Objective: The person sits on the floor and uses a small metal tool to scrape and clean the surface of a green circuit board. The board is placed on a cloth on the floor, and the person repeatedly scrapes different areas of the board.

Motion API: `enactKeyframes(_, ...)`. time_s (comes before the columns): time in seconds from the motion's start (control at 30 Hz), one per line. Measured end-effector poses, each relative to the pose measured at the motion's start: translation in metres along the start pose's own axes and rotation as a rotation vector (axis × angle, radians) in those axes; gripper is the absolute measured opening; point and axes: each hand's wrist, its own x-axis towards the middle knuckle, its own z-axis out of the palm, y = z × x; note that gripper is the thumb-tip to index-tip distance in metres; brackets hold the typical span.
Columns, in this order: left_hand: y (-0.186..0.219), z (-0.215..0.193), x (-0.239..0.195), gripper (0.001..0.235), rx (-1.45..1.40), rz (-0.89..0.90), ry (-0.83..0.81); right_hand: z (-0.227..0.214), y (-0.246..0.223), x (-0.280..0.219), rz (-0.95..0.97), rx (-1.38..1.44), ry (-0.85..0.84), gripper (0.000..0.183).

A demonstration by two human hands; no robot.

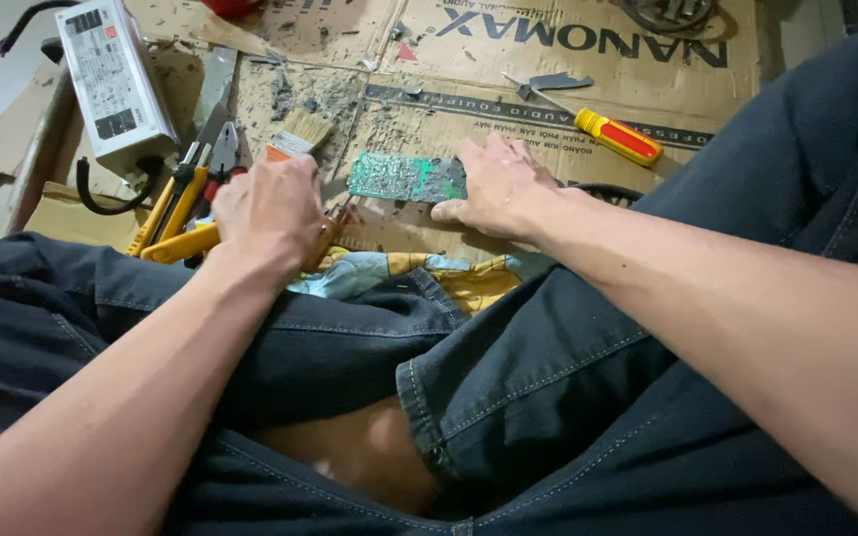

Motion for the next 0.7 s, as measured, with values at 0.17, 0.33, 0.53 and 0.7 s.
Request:
enactKeyframes(0.17, 0.014, -0.020, -0.011, 0.023, 0.028, 0.054, 0.102, 0.003, -0.003, 0.001, 0.027, -0.013, 0.024, 0.056)
enactKeyframes(0.33, 0.004, -0.007, -0.027, 0.040, -0.163, 0.122, -0.131, 0.004, -0.005, 0.002, 0.032, -0.039, 0.010, 0.059)
enactKeyframes(0.53, 0.024, -0.039, -0.052, 0.042, -0.314, -0.109, -0.046, 0.004, 0.000, 0.007, 0.007, -0.054, -0.005, 0.058)
enactKeyframes(0.7, 0.056, -0.051, -0.087, 0.036, -0.624, 0.112, 0.127, -0.001, -0.007, 0.002, 0.015, -0.110, -0.050, 0.065)
